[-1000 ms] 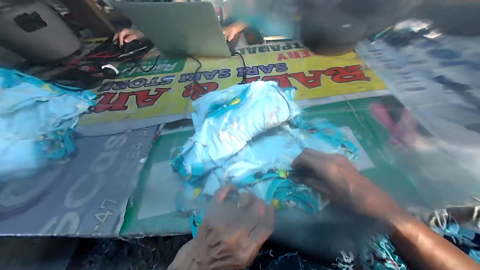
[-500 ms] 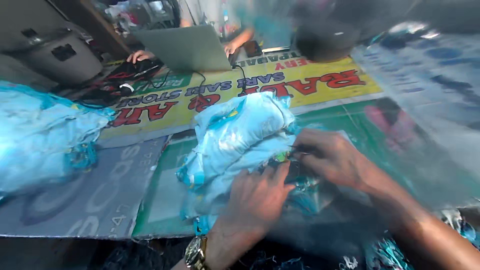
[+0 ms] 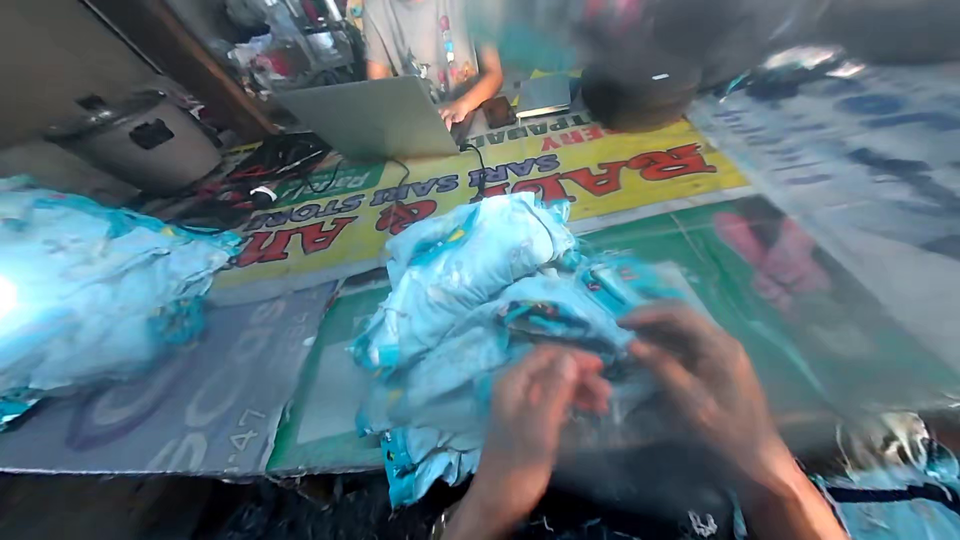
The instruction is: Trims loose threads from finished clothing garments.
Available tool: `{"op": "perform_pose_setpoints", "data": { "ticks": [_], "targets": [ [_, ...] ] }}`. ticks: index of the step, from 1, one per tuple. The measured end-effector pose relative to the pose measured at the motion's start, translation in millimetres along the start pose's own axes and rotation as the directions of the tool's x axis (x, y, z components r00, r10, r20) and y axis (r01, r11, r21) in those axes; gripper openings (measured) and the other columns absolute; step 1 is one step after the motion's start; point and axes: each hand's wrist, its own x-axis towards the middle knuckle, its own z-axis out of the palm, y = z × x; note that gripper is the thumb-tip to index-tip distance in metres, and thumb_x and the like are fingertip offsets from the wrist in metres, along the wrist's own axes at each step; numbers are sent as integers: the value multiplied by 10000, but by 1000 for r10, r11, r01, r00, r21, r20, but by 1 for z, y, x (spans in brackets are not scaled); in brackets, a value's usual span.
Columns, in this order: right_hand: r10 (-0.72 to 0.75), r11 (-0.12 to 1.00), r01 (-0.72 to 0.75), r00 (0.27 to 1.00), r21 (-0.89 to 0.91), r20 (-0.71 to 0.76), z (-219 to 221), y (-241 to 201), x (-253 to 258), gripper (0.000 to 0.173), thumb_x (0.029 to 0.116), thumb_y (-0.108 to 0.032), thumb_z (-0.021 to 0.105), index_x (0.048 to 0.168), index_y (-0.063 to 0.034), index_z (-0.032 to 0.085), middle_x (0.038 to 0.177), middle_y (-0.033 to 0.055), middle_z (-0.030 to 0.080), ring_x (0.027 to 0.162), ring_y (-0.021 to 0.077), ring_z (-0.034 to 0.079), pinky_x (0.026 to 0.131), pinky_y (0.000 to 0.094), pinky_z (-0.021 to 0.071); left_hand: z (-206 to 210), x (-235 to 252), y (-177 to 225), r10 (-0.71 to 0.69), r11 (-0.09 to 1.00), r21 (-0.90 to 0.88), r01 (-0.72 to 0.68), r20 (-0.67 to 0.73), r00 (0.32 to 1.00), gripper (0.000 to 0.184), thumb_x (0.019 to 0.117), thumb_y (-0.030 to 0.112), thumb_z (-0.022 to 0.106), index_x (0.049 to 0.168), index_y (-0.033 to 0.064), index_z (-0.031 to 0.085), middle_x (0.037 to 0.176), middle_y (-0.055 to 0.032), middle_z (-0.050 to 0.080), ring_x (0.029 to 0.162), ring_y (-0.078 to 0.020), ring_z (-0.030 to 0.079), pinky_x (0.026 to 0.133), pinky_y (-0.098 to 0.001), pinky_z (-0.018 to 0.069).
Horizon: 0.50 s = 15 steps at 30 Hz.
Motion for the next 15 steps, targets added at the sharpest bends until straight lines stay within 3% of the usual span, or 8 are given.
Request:
{"op": "perform_pose_setpoints", "data": {
  "ticks": [2, 4, 6, 8, 10, 15],
  "targets": [
    [0, 1000, 0, 998, -9, -56, -5, 5, -25, 207, 999, -219, 641, 1081, -35, 690, 983, -47, 692, 837, -73, 634, 748, 103, 558, 2, -25, -8, 187, 935, 268, -232, 183, 965, 269, 1062, 133, 498, 1085, -33, 708, 921, -71, 740, 819, -78, 721, 760, -252, 616],
    [15, 998, -21, 996, -66, -93, -15, 12, -45, 181, 998, -212, 632, 1055, -51, 692, 935, -58, 684, 781, -93, 603, 693, 80, 525, -2, -39, -21, 414, 654, 622, -430, 180, 892, 208, 1036, 184, 577, 1031, 52, 737, 908, -49, 745, 848, -69, 701, 788, -214, 573],
    [41, 989, -56, 993, -137, -108, -26, 15, -62, 173, 994, -197, 613, 1030, -45, 688, 903, -54, 682, 763, -104, 597, 683, 69, 517, -13, -39, -27, 556, 361, 850, -384, 135, 820, 181, 1012, 192, 586, 986, 90, 733, 915, -56, 740, 897, -146, 697, 842, -301, 555],
    [50, 979, -73, 991, -189, -124, -35, 14, -71, 163, 988, -179, 608, 1006, -37, 685, 891, -53, 697, 763, -112, 611, 689, 66, 523, -26, -27, -21, 540, 245, 931, -270, 100, 836, 193, 1007, 149, 568, 1010, 74, 746, 993, -89, 750, 963, -217, 707, 885, -392, 548],
    [51, 967, -79, 991, -240, -122, -42, 12, -76, 165, 989, -185, 606, 1003, -40, 683, 879, -55, 688, 752, -124, 591, 680, 53, 502, -34, -8, -17, 502, 200, 958, -207, 82, 861, 210, 1006, 115, 553, 1045, 74, 755, 1083, -96, 750, 1033, -243, 714, 922, -433, 551],
    [-67, 908, 5, 989, -418, -134, -40, 18, -78, 197, 996, -201, 601, 977, -29, 695, 833, 18, 678, 724, -68, 599, 673, 71, 498, -38, 25, -24, 535, 65, 948, -313, 232, 813, 173, 989, 108, 596, 1019, 119, 766, 1060, -73, 733, 1021, -246, 693, 902, -466, 523]
  ]
}}
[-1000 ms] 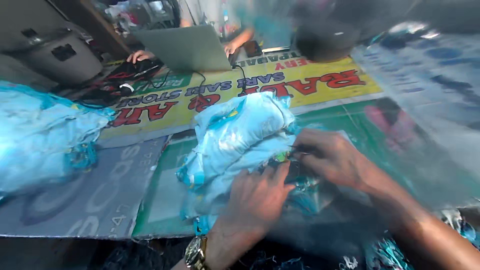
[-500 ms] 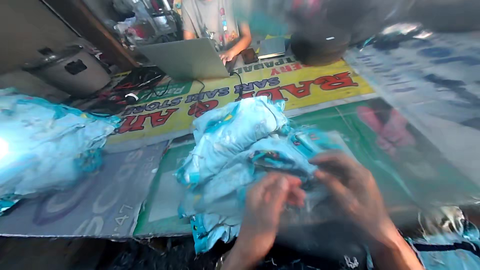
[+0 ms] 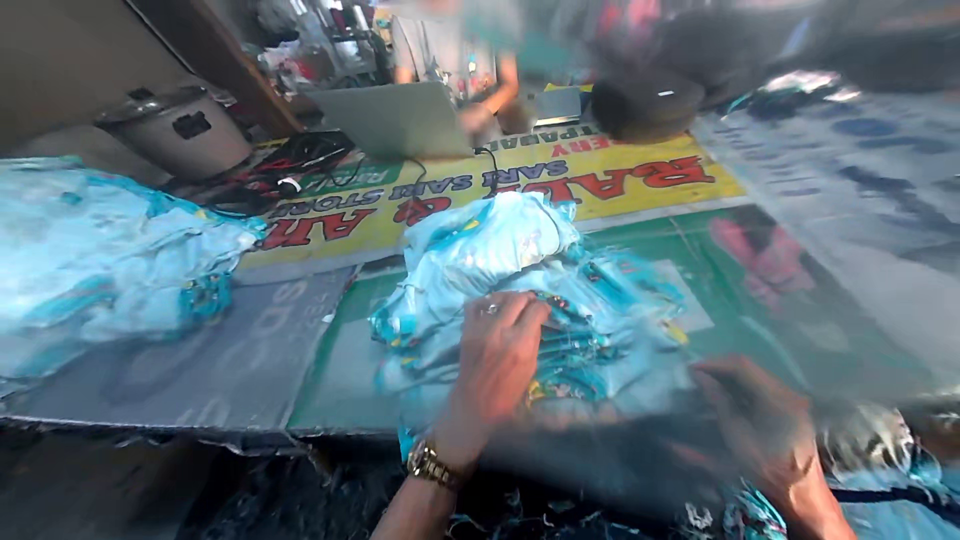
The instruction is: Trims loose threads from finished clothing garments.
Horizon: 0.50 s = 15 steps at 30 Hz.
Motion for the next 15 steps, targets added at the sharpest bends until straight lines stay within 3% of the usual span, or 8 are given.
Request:
{"op": "perform_pose_setpoints", "data": {
  "ticks": [3, 6, 8, 11, 15],
  "targets": [
    [-102, 969, 92, 994, -227, -31, -3, 1, 2, 195, 966, -193, 591, 986, -43, 714, 816, 85, 689, 662, 84, 626, 591, 202, 509, 6, 7, 2, 16, 990, 139, -36, 138, 990, 202, 1003, 257, 605, 1117, 185, 755, 1079, -13, 740, 1032, -231, 693, 888, -523, 484],
    [-112, 955, 104, 994, -279, -13, -11, 2, -1, 198, 959, -186, 592, 996, -33, 712, 834, 108, 707, 662, 134, 654, 579, 253, 533, 2, 9, 9, -130, 973, 225, 58, 317, 940, 258, 976, 341, 644, 1057, 122, 756, 949, -82, 704, 963, -311, 679, 918, -619, 437],
    [-111, 957, 105, 994, -270, -7, -14, 3, -2, 195, 962, -189, 595, 988, -38, 716, 835, 100, 710, 670, 123, 651, 588, 236, 530, -6, 11, 14, -160, 983, 149, 111, 381, 911, 206, 957, 296, 667, 985, 108, 744, 934, -98, 694, 972, -327, 669, 934, -638, 423],
    [-104, 967, 101, 995, -233, 2, -15, 4, -3, 194, 960, -202, 599, 976, -45, 713, 830, 85, 705, 682, 83, 643, 613, 188, 522, -20, 7, 28, -88, 992, -38, 118, 453, 887, 192, 952, 264, 647, 981, 90, 722, 1003, -102, 729, 1022, -302, 697, 1025, -624, 411],
    [-97, 989, 100, 995, -110, 26, -12, 0, 0, 170, 968, -184, 603, 986, -44, 697, 827, 60, 681, 706, -1, 606, 652, 98, 489, -22, -16, 34, -22, 971, -211, 115, 399, 917, 185, 987, 231, 576, 1015, 123, 724, 948, -28, 743, 940, -188, 719, 1034, -561, 429]
  ]
}}
